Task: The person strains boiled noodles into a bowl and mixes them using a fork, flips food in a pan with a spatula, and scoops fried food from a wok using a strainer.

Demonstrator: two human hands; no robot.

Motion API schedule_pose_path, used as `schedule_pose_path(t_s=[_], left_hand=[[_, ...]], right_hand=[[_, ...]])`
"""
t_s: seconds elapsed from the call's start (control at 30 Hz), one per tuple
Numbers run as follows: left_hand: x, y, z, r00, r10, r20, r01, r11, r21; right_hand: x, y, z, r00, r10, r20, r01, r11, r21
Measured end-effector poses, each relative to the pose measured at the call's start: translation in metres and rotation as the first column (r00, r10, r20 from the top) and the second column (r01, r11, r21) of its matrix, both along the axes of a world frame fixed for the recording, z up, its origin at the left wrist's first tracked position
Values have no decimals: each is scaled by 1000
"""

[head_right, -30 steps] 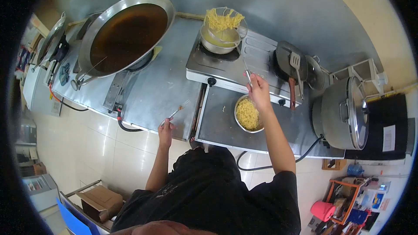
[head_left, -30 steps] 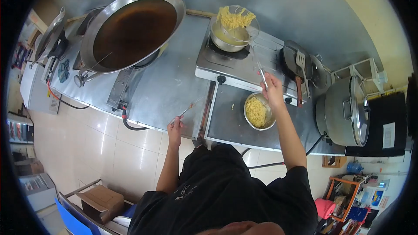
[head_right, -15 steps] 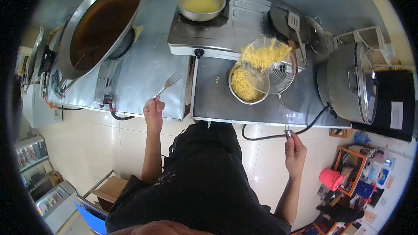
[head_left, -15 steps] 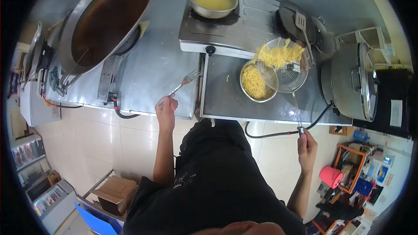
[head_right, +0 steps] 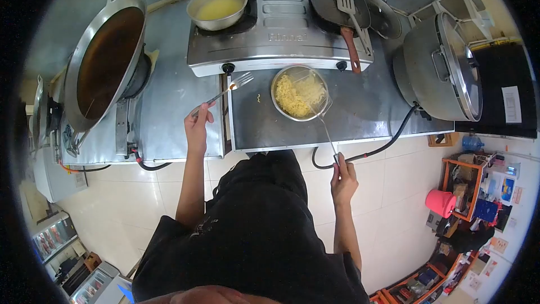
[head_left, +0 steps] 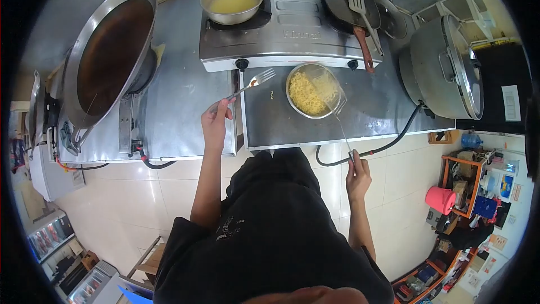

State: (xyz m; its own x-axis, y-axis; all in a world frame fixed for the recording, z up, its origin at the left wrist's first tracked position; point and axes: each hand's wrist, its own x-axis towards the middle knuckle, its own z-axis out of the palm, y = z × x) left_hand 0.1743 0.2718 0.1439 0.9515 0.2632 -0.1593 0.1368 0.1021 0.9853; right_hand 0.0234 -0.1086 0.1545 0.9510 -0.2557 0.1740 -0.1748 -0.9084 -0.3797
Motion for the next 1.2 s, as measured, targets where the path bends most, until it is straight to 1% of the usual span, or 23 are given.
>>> schedule_pose_path(t_s=[0.07, 0.17, 0.2, 0.27, 0.33, 0.4, 0.47, 0.57, 0.67, 0.7, 0.8, 0.83, 0.87, 0.93, 0.97, 1.07, 1.1, 1.13, 1.2], left_hand=[[-3, -1, 3, 999, 15, -33, -14, 1000, 21], [-10, 0, -5, 998, 55, -44, -55, 998, -5], [-12, 2, -10, 997, 64, -52, -65, 998, -4], [-15, 7, -19, 994, 87, -68, -88, 996, -4], [-15, 8, -19, 990, 119, -76, -121, 992, -23], [-12, 10, -19, 987, 144, -67, -145, 989, -23], [-8, 13, -19, 988, 150, -47, -151, 989, 0], [1, 9, -22, 986, 161, 44, -162, 987, 17], [10, -2, -10, 984, 178, -29, -178, 984, -13], [11, -6, -9, 982, 184, -37, -184, 983, -7], [18, -15, -7, 983, 176, -56, -177, 984, -10], [19, -19, -9, 984, 171, -53, -173, 985, -25], [20, -22, -11, 984, 171, -47, -173, 984, -42], [19, -26, -12, 983, 184, -28, -185, 982, -37], [18, -27, -13, 980, 198, -17, -199, 979, -36], [8, -30, -16, 968, 245, -61, -248, 968, -47], [3, -29, -18, 962, 258, -88, -261, 965, -22], [0, -30, -17, 952, 290, -96, -294, 955, -26], [-7, -38, -14, 931, 347, -114, -353, 935, -36]], right_hand=[[-3, 3, -9, 999, -9, 43, 7, 999, 46], [-9, 5, -33, 992, -14, 129, 4, 997, 83], [-13, 4, -49, 990, -40, 132, 22, 990, 139], [-16, 4, -75, 989, -49, 143, 25, 986, 164], [-17, 6, -95, 996, -54, 70, 38, 976, 215], [-15, 7, -99, 994, -39, 99, 18, 978, 207], [-11, 10, -100, 993, -68, 98, 43, 970, 238], [-14, 5, -109, 994, -85, 66, 65, 963, 261], [-8, -2, -105, 996, -74, 54, 57, 963, 265], [-7, -3, -102, 996, -73, 50, 57, 962, 267], [-7, -13, -108, 997, -72, 34, 55, 934, 353], [-8, -19, -108, 999, -44, 16, 36, 947, 320], [-8, -23, -108, 999, -42, 28, 31, 945, 327], [-7, -29, -97, 999, -16, 45, 0, 939, 343], [-6, -34, -90, 1000, -9, 17, 3, 933, 361], [21, -37, -40, 996, 32, 77, -65, 877, 477], [36, -38, -26, 990, 78, 118, -126, 868, 481], [52, -41, -11, 990, 117, 84, -143, 861, 489], [102, -32, 27, 958, 221, 182, -282, 838, 468]])
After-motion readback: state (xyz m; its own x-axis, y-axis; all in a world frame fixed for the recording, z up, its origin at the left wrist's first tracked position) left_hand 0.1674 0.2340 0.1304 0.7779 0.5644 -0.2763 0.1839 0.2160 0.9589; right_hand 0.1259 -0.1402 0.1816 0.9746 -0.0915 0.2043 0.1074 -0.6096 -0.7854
